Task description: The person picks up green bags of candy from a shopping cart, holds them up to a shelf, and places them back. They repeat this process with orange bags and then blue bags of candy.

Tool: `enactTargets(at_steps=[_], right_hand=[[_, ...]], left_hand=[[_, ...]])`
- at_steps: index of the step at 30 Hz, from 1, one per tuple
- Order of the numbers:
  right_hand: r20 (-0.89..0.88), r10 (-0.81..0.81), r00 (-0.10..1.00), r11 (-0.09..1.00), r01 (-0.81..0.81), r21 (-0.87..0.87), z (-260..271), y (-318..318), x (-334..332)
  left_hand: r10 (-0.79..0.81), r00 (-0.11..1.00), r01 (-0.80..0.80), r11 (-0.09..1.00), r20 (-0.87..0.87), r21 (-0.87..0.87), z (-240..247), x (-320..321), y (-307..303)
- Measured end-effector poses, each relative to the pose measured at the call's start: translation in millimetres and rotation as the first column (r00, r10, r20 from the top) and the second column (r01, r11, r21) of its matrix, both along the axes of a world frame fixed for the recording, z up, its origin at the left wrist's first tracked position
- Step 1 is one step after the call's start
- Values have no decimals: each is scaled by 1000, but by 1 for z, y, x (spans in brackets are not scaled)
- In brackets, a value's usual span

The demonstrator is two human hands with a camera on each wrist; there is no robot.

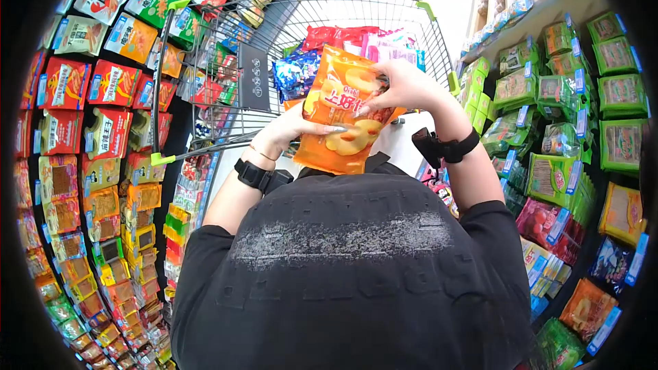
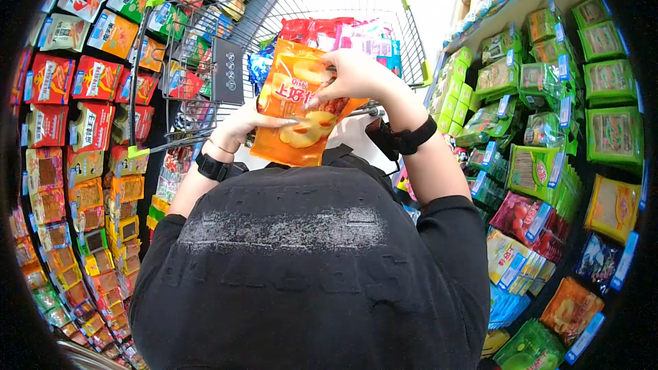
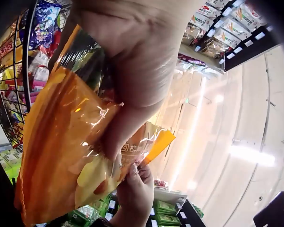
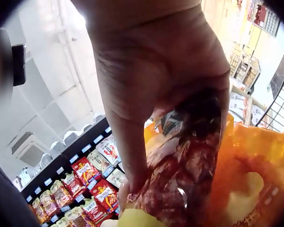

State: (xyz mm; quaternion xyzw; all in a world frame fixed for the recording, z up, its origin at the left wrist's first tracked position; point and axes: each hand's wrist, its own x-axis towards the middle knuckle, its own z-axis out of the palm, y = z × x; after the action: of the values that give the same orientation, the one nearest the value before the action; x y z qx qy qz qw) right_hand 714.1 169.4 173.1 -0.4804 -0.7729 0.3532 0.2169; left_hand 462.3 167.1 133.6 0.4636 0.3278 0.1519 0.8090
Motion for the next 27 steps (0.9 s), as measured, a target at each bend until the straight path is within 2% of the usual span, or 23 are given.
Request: enactTargets(at_steps=[1, 3, 6, 8, 9, 10, 12, 13, 14, 16, 17, 18, 20, 21, 22, 23, 24, 26, 27], right_hand=[[2, 9, 1000, 1000, -9, 1, 2, 0, 2], [23, 66, 998, 978, -60, -199, 8, 2, 3], [-34, 81, 996, 975, -87, -205, 8, 9, 7], [34, 98, 995, 984, -91, -155, 20, 14, 12], [-58, 80, 995, 990, -86, -108, 21, 18, 16], [-151, 67, 986, 995, -77, -61, 25, 21, 20], [-149, 18, 989, 995, -33, -96, 61, 18, 32], [-152, 43, 987, 997, -51, -51, 75, 21, 40], [-156, 64, 986, 998, -66, -7, 85, 23, 49], [-353, 56, 934, 998, -59, 4, 100, 29, 67], [-392, 14, 920, 1000, -12, 9, 98, 39, 80], [-339, -116, 934, 992, 93, -84, 111, 43, 83], [-230, -267, 936, 963, 252, -93, 79, 75, 103], [101, -316, 943, 948, 309, 76, 56, 95, 117], [409, -385, 827, 919, 305, 248, 33, 112, 131], [621, -450, 642, 852, 102, 513, 14, 118, 145], [747, -486, 453, 830, -29, 557, 19, 116, 144], [808, -417, 416, 908, 146, 394, 27, 112, 136], [715, -540, 444, 782, -50, 621, 22, 108, 126]], left_hand=[[-5, 1000, 5, 1000, -13, -11, 1, 3, -2], [12, 1000, -12, 1000, 18, 23, 6, 12, -8], [26, 998, -30, 997, 50, 70, -2, 16, -10], [173, 973, -165, 984, 152, -61, -14, 16, -10], [188, 952, -175, 982, 242, -72, -17, 16, -10], [197, 948, -186, 980, 252, -69, -19, 15, -10], [330, 918, -323, 944, 218, -72, -21, 15, -11], [335, 915, -328, 942, 226, -71, -20, 13, -9], [413, 885, -407, 910, 217, -74, -20, 10, -8], [553, 810, -549, 832, 195, -82, -21, 3, -5], [584, 780, -587, 807, 226, -62, -34, -3, 1], [611, 754, -622, 782, 241, -34, -36, -8, 4], [613, 759, -604, 789, 221, -116, -28, -19, 7], [618, 755, -615, 783, 220, -92, -32, -27, 9], [610, 743, -619, 783, 276, -63, -34, -31, 12], [621, 733, -635, 771, 278, -47, -36, -36, 15], [630, 724, -650, 760, 281, -30, -38, -40, 17], [634, 721, -654, 756, 280, -28, -38, -50, 23], [626, 730, -652, 758, 273, 5, -36, -53, 27]])
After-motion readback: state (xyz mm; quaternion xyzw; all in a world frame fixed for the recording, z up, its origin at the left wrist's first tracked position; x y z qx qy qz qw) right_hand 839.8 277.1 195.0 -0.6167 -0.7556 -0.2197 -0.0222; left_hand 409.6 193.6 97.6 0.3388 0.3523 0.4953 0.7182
